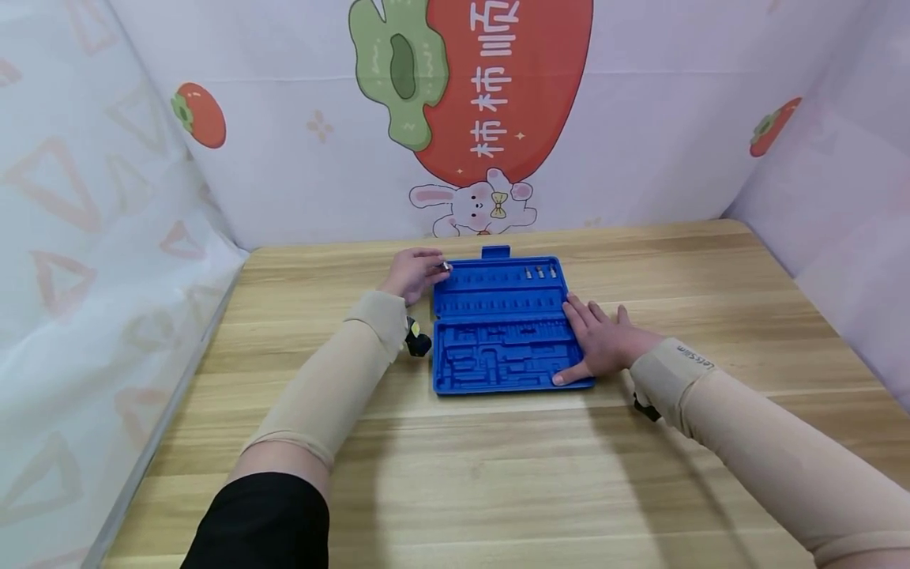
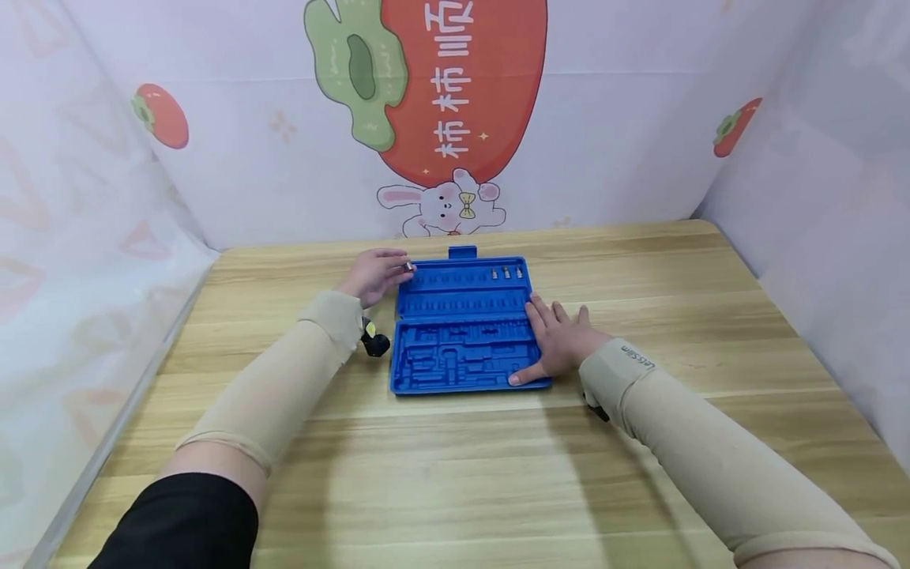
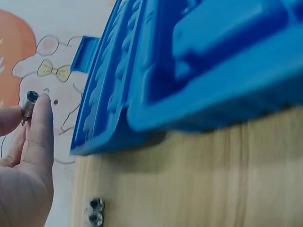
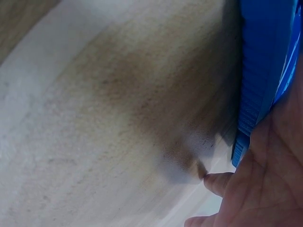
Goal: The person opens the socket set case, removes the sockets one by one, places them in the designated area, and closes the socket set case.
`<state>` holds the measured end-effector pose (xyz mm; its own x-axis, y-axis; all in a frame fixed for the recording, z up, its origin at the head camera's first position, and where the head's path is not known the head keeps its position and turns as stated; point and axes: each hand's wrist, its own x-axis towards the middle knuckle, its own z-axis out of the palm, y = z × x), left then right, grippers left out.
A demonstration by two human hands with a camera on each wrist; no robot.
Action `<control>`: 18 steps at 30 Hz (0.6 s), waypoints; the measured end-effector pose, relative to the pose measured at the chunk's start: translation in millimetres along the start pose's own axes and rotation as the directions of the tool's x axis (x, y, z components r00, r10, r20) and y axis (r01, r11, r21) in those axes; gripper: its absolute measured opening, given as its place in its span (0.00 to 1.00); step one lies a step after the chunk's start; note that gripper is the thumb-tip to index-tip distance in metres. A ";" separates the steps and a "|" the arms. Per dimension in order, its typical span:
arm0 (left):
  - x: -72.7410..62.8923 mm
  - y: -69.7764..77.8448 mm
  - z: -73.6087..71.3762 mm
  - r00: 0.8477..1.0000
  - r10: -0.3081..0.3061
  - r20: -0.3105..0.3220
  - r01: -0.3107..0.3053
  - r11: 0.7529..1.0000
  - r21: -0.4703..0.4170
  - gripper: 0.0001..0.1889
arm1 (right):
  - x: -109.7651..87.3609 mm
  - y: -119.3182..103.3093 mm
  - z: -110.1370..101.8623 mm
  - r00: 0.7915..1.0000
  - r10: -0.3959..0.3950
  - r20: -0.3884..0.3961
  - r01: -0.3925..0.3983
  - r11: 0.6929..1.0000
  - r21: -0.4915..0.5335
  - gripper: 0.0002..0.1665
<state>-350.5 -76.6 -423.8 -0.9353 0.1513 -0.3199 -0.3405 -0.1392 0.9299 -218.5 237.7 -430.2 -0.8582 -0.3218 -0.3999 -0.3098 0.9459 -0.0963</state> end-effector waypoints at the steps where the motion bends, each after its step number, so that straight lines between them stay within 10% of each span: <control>1: -0.7 0.5 -3.0 1.000 0.002 0.000 -0.002 1.000 -0.003 0.21 | 0.0 0.3 -0.2 1.000 -0.001 0.000 0.001 1.000 0.001 0.83; 18: -15.5 12.2 -53.6 0.996 0.043 -0.084 -0.034 0.995 0.098 0.23 | -0.2 0.1 -1.3 1.000 0.000 0.015 0.000 1.000 0.003 0.82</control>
<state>-345.3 -133.1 -417.2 -0.9537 0.0629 -0.2941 -0.2972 -0.0479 0.9536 -218.9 237.9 -429.0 -0.8521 -0.3210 -0.4134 -0.3082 0.9461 -0.0994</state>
